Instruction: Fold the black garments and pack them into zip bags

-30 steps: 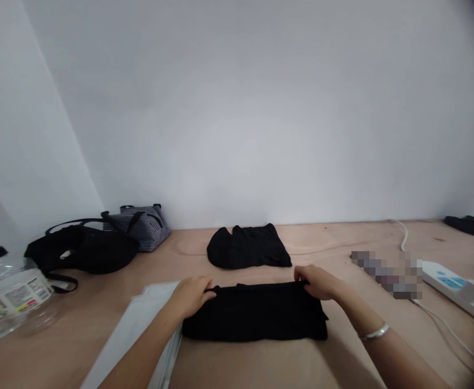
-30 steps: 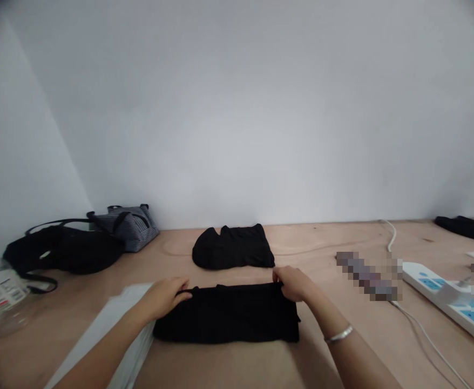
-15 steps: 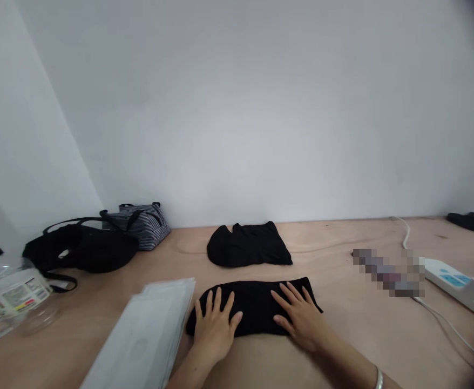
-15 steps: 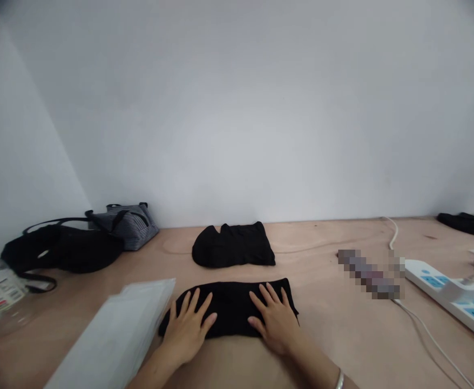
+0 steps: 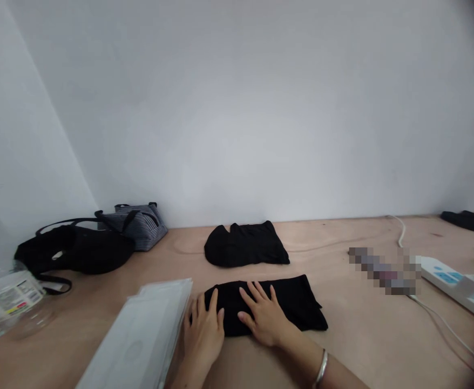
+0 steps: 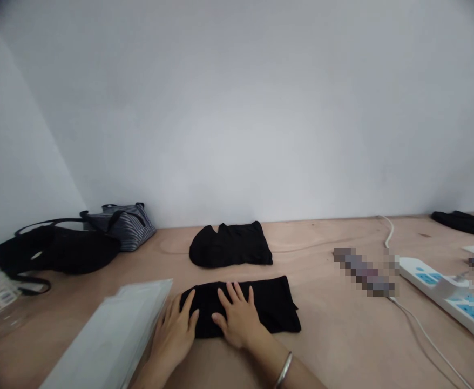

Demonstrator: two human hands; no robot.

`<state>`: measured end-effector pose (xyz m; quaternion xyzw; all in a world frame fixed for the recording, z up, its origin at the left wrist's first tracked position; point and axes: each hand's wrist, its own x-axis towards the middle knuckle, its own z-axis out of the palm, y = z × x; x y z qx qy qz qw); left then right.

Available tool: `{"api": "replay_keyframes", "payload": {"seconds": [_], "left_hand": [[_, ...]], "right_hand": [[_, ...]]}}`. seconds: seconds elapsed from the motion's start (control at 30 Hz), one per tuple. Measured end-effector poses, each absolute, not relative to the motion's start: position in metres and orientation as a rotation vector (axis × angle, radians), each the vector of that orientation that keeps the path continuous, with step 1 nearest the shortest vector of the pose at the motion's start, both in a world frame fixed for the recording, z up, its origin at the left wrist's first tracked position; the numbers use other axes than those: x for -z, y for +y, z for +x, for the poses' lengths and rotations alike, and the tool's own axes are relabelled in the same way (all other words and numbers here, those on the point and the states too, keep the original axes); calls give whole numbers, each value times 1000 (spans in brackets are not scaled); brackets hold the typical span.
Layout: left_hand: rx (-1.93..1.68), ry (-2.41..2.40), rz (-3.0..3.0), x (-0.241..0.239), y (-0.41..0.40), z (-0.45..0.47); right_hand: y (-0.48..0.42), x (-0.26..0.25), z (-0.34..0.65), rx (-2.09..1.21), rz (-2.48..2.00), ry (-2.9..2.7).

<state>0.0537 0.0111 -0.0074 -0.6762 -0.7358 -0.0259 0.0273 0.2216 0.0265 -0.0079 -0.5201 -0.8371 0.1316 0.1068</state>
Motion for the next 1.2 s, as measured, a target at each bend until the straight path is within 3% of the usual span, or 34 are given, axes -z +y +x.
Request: {"api": "replay_keyframes", "payload": {"seconds": [0.33,0.43,0.63,0.73,0.83,0.97,1.07,1.2], "left_hand": [[378,-2495,-2162,4,9,43],[813,-2431,-2154,6,12,43],[2081,-2128,-1815,14,22,52],[2336,-2005,-1941,19,27,63],[2014,-1909,-2250,18,29,75],[1133,-1760,-2635,14,21,92],[663,-1627,-2840,10,14,99],[494,-1557,-2890,5,6,95]], "right_hand": [[30,8,246,-433,-1769,-2419],[31,18,230,-394,-1763,-2387],[38,26,197,-391,-1663,-2346],[39,14,203,-476,-1600,-2302],[39,-1,229,-367,-1711,-2116],[37,-4,276,-81,-2089,-1845],[36,8,301,-185,-2084,-1798],[37,23,316,-478,-1928,-1708]]}}
